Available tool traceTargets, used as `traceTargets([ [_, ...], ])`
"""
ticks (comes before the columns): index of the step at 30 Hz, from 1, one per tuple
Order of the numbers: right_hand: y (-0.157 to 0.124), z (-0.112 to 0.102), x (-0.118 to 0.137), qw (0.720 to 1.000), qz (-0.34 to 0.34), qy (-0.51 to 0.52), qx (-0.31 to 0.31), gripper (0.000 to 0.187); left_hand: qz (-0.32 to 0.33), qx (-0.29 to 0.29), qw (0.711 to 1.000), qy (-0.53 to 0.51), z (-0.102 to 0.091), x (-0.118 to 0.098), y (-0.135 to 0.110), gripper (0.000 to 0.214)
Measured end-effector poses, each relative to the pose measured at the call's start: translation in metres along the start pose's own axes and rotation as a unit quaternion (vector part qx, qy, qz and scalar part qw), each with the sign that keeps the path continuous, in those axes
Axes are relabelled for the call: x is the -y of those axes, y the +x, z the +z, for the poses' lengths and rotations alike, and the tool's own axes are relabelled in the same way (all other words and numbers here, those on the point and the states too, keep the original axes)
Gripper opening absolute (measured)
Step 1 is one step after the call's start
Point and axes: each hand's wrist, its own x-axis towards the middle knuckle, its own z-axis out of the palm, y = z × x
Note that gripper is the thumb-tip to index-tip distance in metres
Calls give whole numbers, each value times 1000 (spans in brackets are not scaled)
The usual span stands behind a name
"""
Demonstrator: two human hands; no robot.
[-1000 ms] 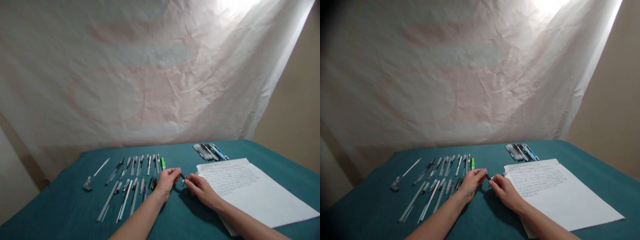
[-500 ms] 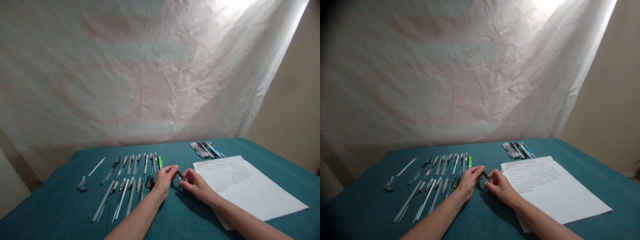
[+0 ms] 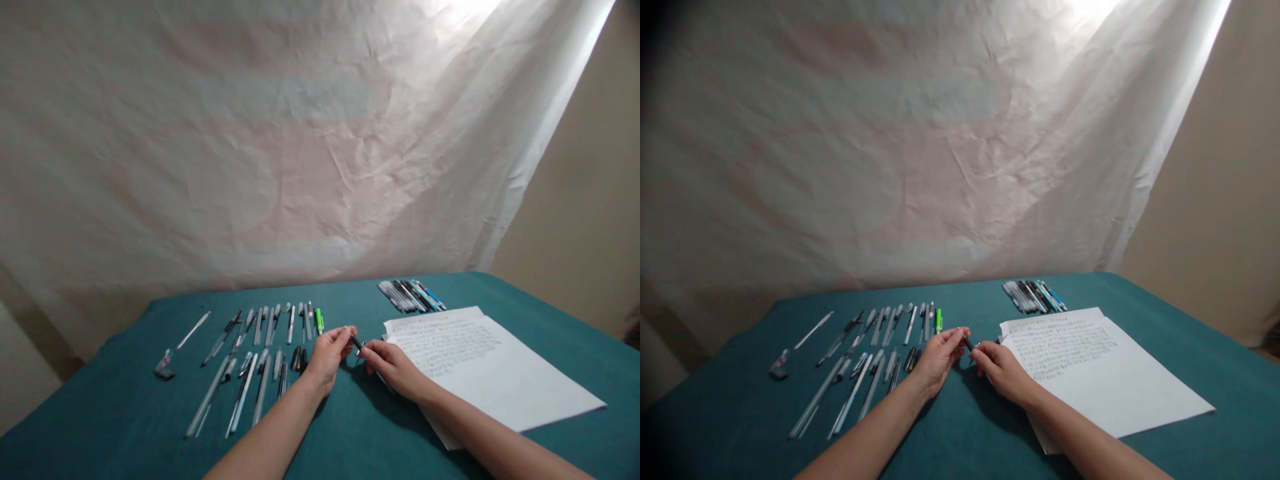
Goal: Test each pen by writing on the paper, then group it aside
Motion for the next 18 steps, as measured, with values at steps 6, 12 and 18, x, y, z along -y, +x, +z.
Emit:
traceTargets([
  [6, 4, 7, -10, 998, 18, 52, -14, 28, 1, -1, 1000, 4, -1, 2, 2, 36],
  [12, 3, 6, -10, 999, 16, 33, -12, 26, -1, 3, 1000, -1, -3, 3, 3, 33],
  [18, 1, 1, 2, 1000, -4, -2, 14, 41, -2, -3, 1000, -8, -3, 2, 2, 29],
])
